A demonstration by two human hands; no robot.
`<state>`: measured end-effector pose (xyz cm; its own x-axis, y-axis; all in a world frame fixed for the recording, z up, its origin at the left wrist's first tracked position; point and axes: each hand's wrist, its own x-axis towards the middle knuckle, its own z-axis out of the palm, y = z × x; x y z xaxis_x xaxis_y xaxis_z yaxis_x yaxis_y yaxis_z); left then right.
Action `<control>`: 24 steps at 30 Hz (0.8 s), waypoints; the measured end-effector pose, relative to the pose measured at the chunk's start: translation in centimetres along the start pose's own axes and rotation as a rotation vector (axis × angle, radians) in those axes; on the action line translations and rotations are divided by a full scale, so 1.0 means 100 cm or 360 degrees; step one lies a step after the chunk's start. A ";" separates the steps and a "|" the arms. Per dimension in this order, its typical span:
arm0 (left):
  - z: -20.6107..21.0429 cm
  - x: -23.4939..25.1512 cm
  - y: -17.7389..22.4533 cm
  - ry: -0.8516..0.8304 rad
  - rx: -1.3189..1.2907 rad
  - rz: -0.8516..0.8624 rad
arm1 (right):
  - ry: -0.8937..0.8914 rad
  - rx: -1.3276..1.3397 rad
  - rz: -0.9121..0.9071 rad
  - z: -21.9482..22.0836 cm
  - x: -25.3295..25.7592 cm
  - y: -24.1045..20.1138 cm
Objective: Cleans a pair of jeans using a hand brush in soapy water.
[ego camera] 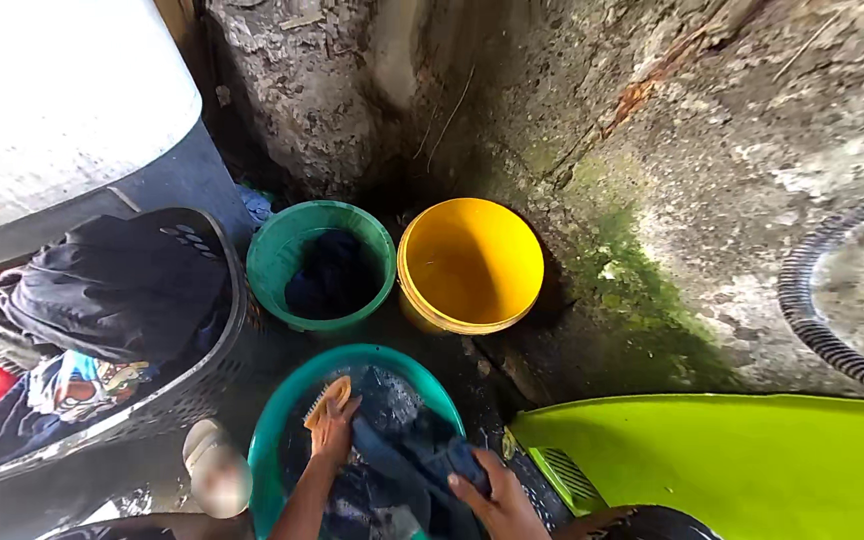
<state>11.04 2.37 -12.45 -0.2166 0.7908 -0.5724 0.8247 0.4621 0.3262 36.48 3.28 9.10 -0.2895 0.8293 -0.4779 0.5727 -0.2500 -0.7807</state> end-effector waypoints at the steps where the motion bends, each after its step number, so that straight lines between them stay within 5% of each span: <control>1: -0.011 -0.002 -0.003 -0.0064 -0.0032 0.0032 | -0.0072 -0.0006 -0.0094 -0.008 -0.016 -0.013; 4: -0.066 -0.015 -0.023 -0.0304 -0.0119 0.0068 | 0.0075 0.0099 -0.0207 -0.035 -0.016 -0.026; 7: -0.092 -0.023 -0.040 0.0016 -0.0380 -0.0034 | 0.0595 -0.0139 -0.0200 -0.054 0.048 -0.002; 9: -0.088 -0.023 -0.042 0.0217 -0.0480 -0.0096 | 0.0692 -0.0586 -0.0069 -0.053 0.088 0.019; 12: -0.067 -0.033 -0.024 0.0153 -0.0320 -0.0159 | 0.0232 -0.0866 0.0190 -0.022 0.105 0.044; 17: 0.014 -0.052 0.030 -0.0357 -0.0044 0.0110 | -0.0823 -0.0919 0.0344 0.068 0.084 0.112; 20: 0.062 -0.061 0.032 -0.0296 0.0177 0.0174 | -0.1068 -0.1115 0.0431 0.098 0.069 0.125; 24: 0.058 -0.049 0.021 -0.0146 0.0101 0.0140 | -0.0172 -0.0909 0.0349 0.077 0.070 0.103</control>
<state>16.90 -2.85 -13.28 -0.0959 0.7856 -0.6113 0.8704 0.3641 0.3314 34.41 2.67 -5.42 -0.1777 0.7261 -0.6642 0.9388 -0.0772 -0.3356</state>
